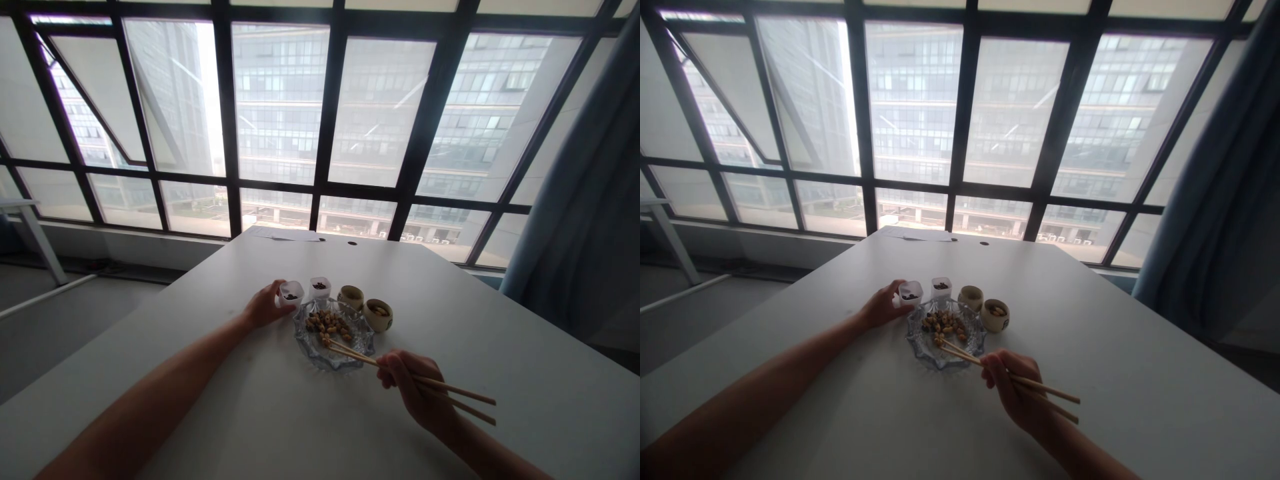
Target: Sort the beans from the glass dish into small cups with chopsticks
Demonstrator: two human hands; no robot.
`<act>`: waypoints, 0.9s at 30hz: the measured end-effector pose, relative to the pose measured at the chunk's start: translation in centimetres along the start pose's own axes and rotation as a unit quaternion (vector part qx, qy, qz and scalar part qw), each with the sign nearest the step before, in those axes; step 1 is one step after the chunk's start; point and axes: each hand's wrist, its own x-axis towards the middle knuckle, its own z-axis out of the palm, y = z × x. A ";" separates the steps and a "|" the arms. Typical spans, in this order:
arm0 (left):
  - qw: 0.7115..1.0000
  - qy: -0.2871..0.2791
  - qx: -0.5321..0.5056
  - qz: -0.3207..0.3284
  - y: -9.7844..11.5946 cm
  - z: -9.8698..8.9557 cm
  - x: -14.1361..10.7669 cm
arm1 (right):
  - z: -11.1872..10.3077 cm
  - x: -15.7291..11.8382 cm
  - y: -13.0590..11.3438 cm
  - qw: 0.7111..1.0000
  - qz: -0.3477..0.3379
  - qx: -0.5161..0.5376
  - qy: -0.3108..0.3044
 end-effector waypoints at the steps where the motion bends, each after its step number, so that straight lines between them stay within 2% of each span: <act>1: 1.000 -0.002 0.001 -0.001 0.0 0.0 0.0 | 0.0 0.0 0.1 1.000 0.002 -0.001 -0.001; 6: 1.000 -0.014 0.015 -0.002 0.3 -0.3 0.0 | -0.1 -0.3 0.4 1.000 0.010 0.003 -0.003; 14: 0.999 -0.036 0.018 -0.005 0.7 -0.6 -0.1 | 0.1 -0.1 0.4 1.000 -0.013 -0.001 -0.001; 27: 0.999 -0.039 0.005 0.002 0.7 -0.5 -0.1 | 0.2 -0.1 0.5 1.000 -0.005 0.012 0.002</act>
